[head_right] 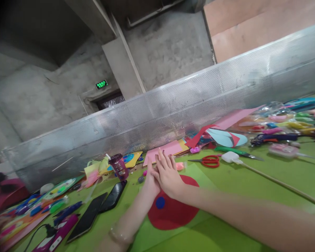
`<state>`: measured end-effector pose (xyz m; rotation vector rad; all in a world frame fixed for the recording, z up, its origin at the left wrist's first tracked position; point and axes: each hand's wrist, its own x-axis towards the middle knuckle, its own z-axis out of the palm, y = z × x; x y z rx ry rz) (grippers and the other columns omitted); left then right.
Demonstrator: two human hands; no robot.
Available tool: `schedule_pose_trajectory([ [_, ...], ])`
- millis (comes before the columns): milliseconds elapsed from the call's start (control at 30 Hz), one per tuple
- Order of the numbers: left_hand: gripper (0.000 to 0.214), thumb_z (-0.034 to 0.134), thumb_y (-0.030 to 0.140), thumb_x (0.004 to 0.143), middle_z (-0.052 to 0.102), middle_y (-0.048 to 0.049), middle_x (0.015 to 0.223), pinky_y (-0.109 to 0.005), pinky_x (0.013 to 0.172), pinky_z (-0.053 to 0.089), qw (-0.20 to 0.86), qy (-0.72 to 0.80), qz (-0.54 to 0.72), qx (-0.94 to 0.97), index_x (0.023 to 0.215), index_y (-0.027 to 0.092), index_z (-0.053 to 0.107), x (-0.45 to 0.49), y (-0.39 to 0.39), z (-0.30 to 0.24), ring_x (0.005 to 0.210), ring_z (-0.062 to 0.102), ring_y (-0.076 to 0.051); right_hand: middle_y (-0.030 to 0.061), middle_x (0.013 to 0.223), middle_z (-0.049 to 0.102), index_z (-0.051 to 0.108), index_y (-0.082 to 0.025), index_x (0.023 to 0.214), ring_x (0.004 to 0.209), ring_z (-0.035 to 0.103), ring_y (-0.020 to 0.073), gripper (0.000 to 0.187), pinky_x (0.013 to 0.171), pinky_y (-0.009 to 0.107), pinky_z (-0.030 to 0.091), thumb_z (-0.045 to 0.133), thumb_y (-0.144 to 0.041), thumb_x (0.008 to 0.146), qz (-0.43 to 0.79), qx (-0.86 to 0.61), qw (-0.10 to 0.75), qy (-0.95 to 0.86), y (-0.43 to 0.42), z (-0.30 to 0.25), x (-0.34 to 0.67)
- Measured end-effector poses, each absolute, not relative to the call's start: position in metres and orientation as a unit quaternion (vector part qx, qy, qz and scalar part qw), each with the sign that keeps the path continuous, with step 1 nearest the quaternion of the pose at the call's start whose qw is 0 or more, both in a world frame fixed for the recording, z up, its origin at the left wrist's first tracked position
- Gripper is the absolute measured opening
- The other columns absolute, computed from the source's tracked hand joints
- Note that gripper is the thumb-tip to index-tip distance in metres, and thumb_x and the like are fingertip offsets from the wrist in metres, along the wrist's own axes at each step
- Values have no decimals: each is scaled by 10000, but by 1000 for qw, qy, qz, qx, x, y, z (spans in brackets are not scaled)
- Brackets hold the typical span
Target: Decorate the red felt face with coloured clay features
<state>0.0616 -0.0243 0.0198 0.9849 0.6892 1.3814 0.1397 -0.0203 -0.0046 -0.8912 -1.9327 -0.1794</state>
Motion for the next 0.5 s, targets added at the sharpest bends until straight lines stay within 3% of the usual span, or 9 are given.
schedule_pose_trajectory([
  [200,484,222,403,929,632,-113,1135,-334,903,474,571,349,590,452,1123,131,572,78,-27,14,1123,539,-220,97,1445,265,222,-163,1416,1335,174,218,512,1082,472,144,218,-367,947,-57,-401,536,-740,-9,4,150],
  [400,685,-52,411,904,593,-99,1198,-361,944,452,476,389,572,543,1272,151,464,94,-44,19,1157,517,-193,72,1459,241,225,-194,1420,1345,150,206,524,1092,475,96,199,-414,945,-18,-393,528,-753,-16,8,152],
  [500,573,57,414,914,558,-66,1251,-429,972,424,381,457,544,591,1316,228,420,89,-48,20,1215,457,-217,70,1468,216,191,-188,1432,1351,127,210,535,1090,485,98,156,-413,948,9,-377,510,-773,-26,3,142],
])
